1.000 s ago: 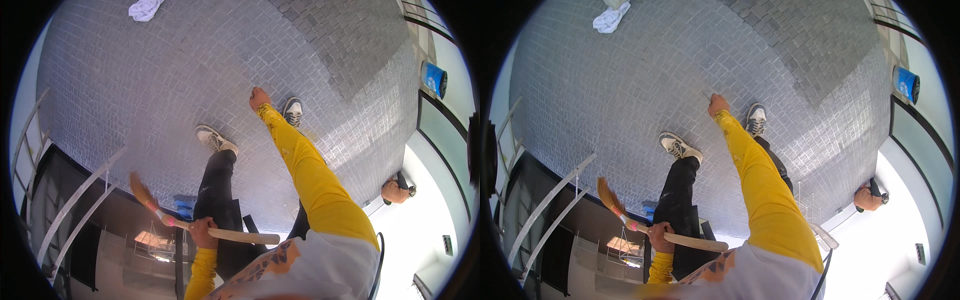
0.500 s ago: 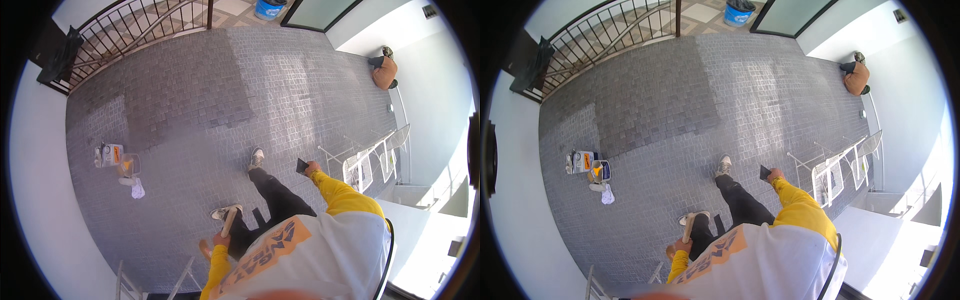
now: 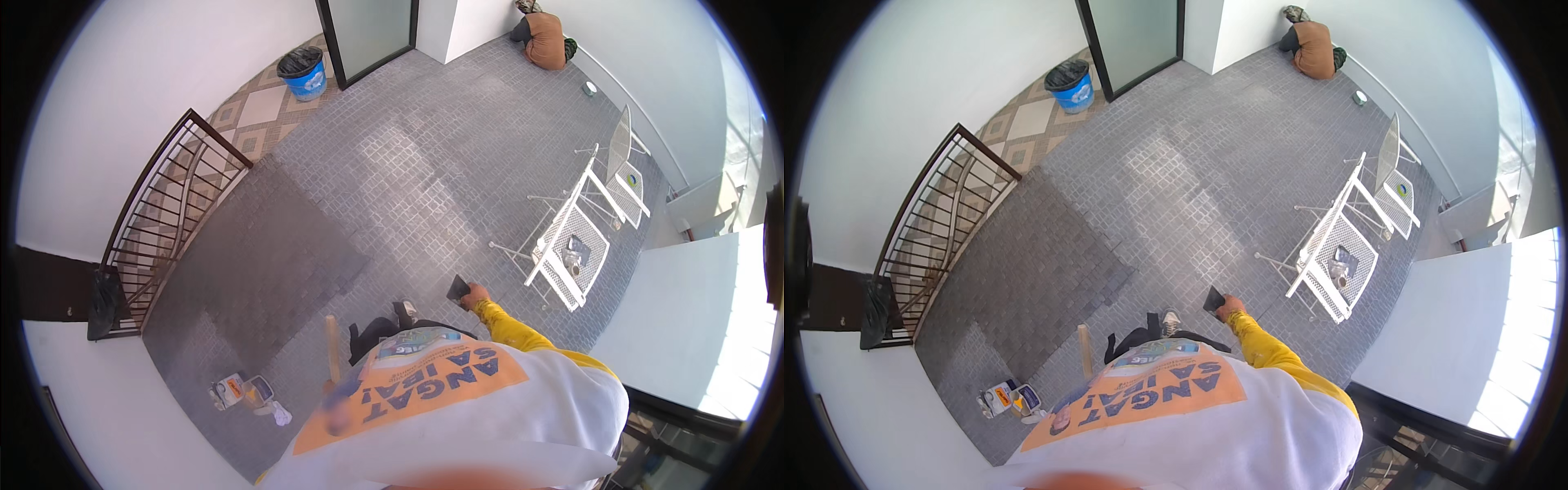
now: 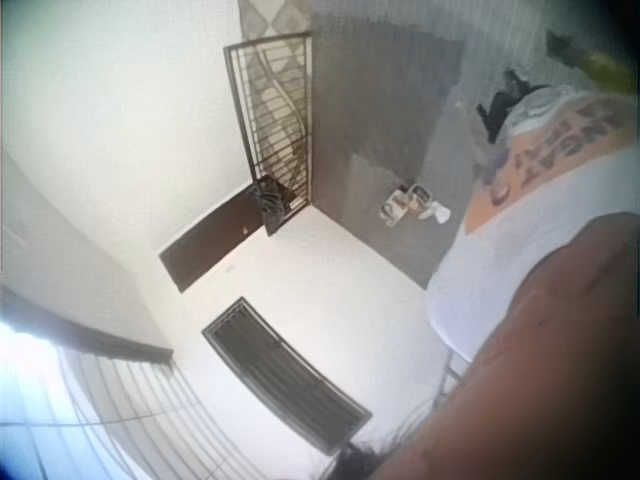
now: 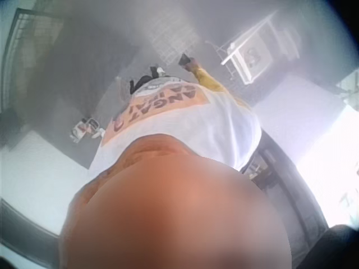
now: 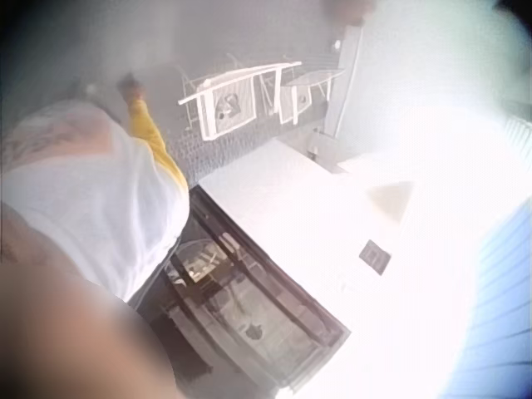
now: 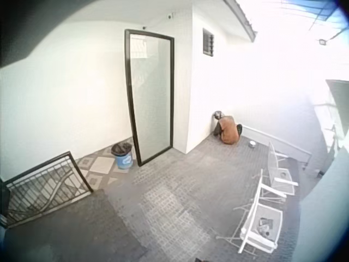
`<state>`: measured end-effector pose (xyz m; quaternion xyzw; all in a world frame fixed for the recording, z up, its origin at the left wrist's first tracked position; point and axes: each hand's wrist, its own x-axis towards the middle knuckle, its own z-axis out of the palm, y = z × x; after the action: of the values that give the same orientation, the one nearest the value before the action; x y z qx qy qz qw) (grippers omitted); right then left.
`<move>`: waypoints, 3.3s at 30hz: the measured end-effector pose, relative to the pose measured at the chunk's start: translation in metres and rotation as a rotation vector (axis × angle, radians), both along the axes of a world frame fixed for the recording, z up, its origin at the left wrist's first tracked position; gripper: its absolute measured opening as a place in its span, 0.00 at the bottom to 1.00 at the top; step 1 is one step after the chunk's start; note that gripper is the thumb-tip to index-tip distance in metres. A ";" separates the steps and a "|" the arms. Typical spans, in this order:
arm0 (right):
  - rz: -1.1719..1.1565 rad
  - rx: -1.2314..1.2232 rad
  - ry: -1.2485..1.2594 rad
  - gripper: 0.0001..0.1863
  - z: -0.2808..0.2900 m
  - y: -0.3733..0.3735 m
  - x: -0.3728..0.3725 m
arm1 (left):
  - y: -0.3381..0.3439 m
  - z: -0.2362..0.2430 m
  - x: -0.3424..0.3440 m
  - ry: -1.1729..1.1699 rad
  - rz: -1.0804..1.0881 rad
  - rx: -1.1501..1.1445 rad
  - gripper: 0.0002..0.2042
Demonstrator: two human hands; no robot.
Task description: The person sweeps a tiled floor with a broom, then kneels and uses a grout float to press grout into the tile joints. They repeatedly sweep the surface with the broom to remove excess grout and continue working the float along the grout lines.
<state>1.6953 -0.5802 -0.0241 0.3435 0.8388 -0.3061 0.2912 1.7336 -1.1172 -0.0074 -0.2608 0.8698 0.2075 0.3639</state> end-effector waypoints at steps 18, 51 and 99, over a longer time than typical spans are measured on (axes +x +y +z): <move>-0.728 -0.162 -0.138 0.18 -0.051 0.306 -0.170 | 0.440 -0.033 -0.653 0.195 -0.207 0.372 0.16; 0.086 0.194 -0.039 0.24 -0.020 0.980 -0.897 | 0.931 -0.046 -1.135 0.735 0.483 0.511 0.04; -0.274 -0.893 0.341 0.27 -0.640 0.937 -1.541 | 0.928 -0.425 -1.453 1.320 0.364 0.685 0.12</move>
<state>0.1546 0.3565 -0.6636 0.2375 0.6086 -0.7227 0.2257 0.2808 -0.1893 -0.4327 -0.0944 0.7372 0.6351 -0.2105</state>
